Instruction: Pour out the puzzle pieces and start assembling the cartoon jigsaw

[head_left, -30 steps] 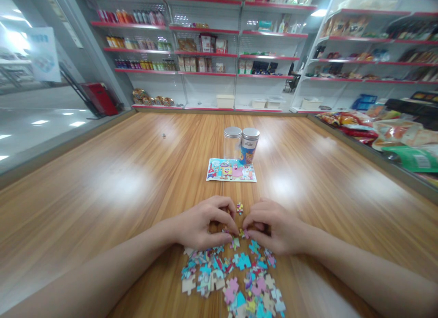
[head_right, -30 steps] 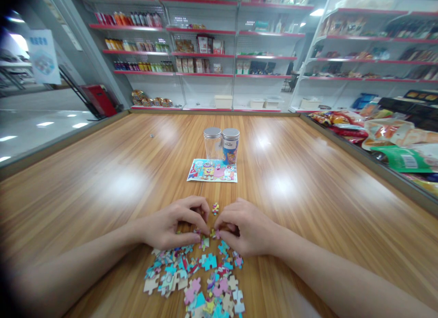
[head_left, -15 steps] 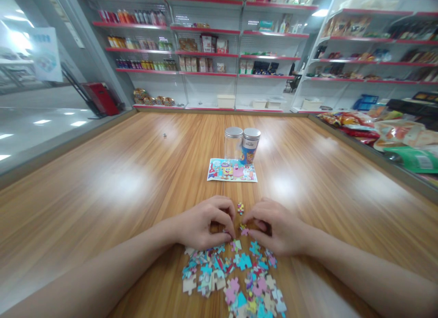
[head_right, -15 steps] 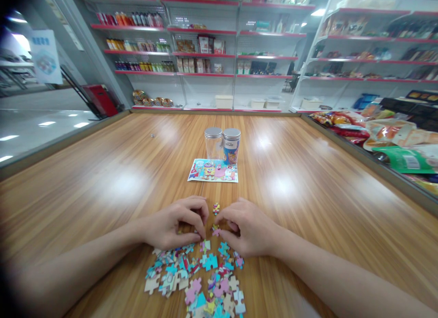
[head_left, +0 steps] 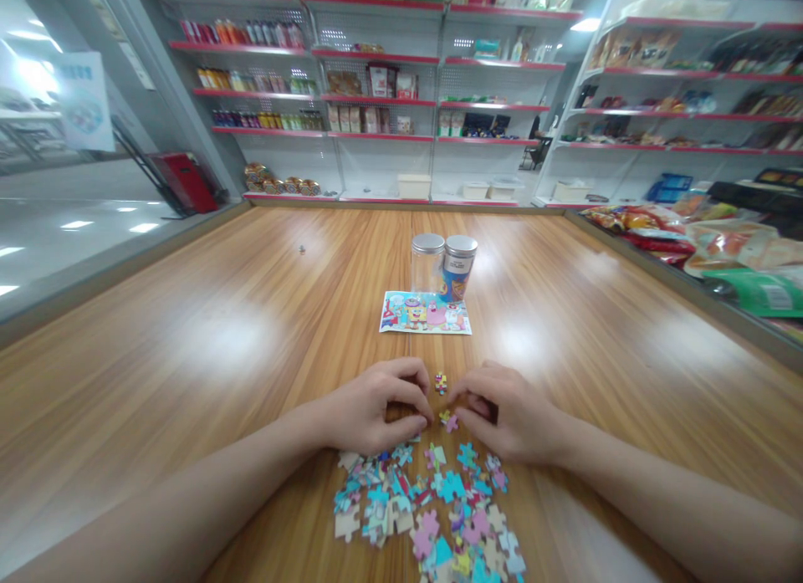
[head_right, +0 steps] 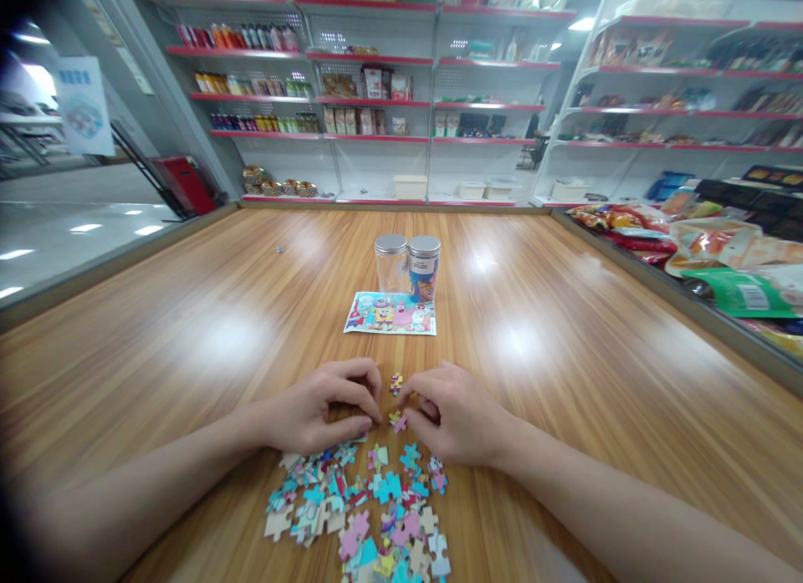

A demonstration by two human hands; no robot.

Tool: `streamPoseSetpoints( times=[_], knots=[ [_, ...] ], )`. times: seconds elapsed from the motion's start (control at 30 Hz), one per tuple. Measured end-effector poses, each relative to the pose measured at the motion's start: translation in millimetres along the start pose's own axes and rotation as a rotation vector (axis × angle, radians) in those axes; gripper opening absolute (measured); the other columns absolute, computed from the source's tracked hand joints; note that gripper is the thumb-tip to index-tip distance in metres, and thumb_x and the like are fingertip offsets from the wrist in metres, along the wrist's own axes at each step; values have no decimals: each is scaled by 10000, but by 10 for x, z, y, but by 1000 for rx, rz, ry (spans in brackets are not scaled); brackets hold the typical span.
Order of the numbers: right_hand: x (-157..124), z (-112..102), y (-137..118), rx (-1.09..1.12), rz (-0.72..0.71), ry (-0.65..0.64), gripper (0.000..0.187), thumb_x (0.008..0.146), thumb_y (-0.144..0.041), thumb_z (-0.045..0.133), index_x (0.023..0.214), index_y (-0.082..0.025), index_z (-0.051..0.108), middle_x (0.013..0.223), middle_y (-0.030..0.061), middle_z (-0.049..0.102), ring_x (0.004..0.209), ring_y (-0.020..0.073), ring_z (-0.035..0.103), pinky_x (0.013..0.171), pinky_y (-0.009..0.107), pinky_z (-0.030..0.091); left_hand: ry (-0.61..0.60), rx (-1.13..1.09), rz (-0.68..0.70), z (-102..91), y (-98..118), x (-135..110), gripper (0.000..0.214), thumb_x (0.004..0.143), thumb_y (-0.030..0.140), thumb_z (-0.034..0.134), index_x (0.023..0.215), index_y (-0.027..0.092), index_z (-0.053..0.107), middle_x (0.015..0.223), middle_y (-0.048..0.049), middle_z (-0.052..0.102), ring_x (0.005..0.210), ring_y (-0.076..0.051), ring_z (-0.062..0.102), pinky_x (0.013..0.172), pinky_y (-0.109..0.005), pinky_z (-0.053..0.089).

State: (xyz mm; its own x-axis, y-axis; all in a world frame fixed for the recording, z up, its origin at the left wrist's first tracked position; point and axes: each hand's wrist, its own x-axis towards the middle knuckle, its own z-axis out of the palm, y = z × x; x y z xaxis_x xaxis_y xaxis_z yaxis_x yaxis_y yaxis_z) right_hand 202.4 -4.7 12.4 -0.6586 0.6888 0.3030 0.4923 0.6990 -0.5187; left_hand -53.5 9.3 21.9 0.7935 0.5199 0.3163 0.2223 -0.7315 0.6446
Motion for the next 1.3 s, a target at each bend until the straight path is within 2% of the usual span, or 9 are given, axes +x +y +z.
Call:
streamPoseSetpoints(
  times=[0.1,0.2,0.3,0.6,1.03,1.17,1.3],
  knots=[
    [1,2,-5,-11,-5,-6,175,821,-305,738,936,-190,673,627,-52,538,595,120,514,665,274,364,48,101,17,6,-8,9,211,868,176,625,1030,200,758,1088,-102,611,1065,-234,568,967,-400,491],
    [8,6,-15,-30,-20,0,115,827,-266,719,907,-196,675,641,-48,557,605,116,524,680,276,367,35,151,40,12,-14,18,299,873,184,622,1152,216,725,1212,-112,606,1164,-261,527,1034,-443,464],
    [11,7,-17,-66,32,19,54,848,-221,671,895,-196,671,629,-44,550,601,120,517,672,275,364,15,162,35,14,-19,20,332,880,187,611,1197,220,706,1223,-114,605,1168,-260,527,1035,-445,471],
    [24,-13,34,-102,133,4,40,861,-213,630,886,-189,650,616,-48,495,594,124,498,678,284,368,46,148,4,26,-33,17,352,859,145,606,1194,195,700,1214,-120,594,1160,-251,542,1032,-431,479],
    [18,-14,42,-75,57,8,65,874,-184,622,913,-193,673,611,-51,503,578,117,476,694,281,377,25,136,46,20,-35,20,345,832,119,603,1148,214,707,1247,-103,630,1177,-266,538,1050,-469,469],
    [0,14,78,-63,63,59,189,867,-155,603,1030,-205,686,600,-55,499,579,121,488,689,275,384,28,134,-4,17,-21,-15,296,853,153,612,1117,216,728,1315,-122,533,1229,-264,521,1082,-453,456],
    [1,36,82,-67,42,56,285,882,-117,557,1112,-215,694,664,-32,605,609,127,544,744,295,401,-13,173,13,17,-7,-25,368,848,185,644,1207,246,702,1369,-129,473,1304,-284,470,1124,-469,422]
  ],
)
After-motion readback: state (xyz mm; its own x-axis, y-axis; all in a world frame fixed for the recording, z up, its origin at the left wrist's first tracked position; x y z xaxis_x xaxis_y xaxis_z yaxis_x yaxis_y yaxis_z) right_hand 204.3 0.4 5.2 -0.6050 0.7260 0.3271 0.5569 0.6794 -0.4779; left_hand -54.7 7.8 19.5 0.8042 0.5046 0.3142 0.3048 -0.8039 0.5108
